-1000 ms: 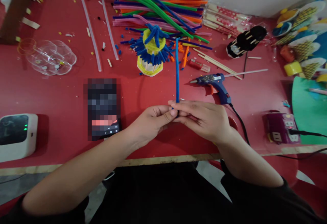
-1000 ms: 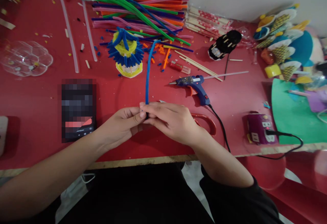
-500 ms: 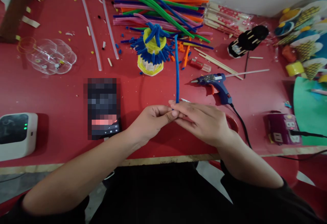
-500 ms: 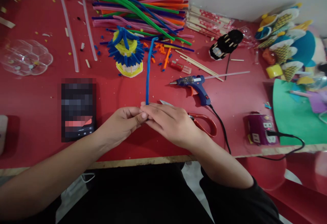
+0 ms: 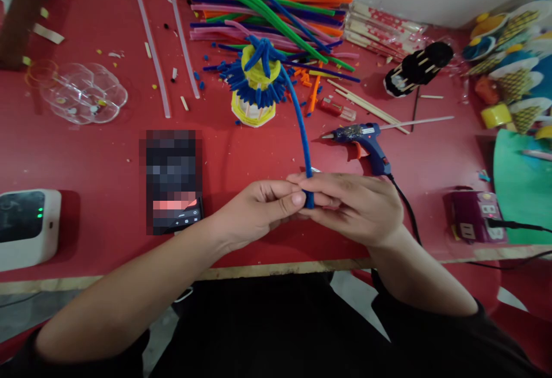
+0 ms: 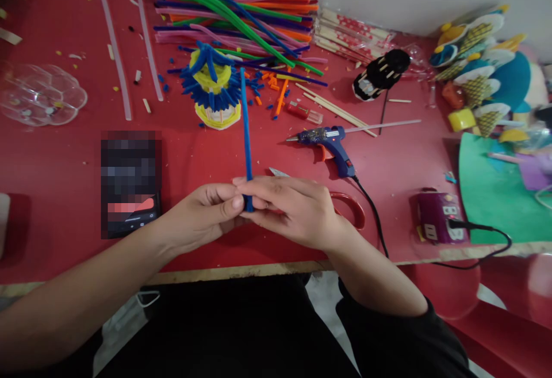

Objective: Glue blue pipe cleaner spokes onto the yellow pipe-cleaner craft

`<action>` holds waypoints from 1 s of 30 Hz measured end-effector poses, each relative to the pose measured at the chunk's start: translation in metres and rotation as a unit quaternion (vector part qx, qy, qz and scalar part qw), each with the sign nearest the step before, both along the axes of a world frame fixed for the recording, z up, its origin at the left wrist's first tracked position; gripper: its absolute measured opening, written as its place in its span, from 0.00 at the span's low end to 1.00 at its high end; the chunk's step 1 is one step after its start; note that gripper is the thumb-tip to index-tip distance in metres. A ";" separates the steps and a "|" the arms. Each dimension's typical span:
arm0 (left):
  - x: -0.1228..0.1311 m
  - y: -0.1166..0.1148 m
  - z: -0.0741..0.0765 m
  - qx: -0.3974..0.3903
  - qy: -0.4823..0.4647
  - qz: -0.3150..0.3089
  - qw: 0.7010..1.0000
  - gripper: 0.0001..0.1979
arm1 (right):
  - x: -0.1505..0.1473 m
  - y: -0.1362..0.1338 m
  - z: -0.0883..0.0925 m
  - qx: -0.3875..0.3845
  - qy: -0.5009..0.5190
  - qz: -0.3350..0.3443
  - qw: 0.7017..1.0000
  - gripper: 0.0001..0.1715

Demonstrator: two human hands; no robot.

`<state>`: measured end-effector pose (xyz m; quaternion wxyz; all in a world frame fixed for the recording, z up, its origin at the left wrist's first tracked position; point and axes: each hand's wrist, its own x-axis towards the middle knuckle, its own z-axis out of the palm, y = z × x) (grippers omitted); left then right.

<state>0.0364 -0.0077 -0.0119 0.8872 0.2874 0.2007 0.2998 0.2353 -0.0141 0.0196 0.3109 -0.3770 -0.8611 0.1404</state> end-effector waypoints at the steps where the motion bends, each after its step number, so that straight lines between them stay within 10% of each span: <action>1: 0.000 0.000 0.000 -0.002 -0.003 -0.004 1.000 0.15 | 0.000 0.000 -0.001 -0.001 0.008 0.007 1.000 0.14; 10: 0.001 0.000 0.004 -0.042 -0.003 -0.003 0.999 0.10 | 0.003 0.002 -0.005 -0.004 0.036 0.068 0.997 0.20; 30: -0.004 0.002 0.002 0.145 0.184 0.113 0.966 0.07 | 0.004 0.008 -0.008 0.043 -0.031 0.037 0.998 0.17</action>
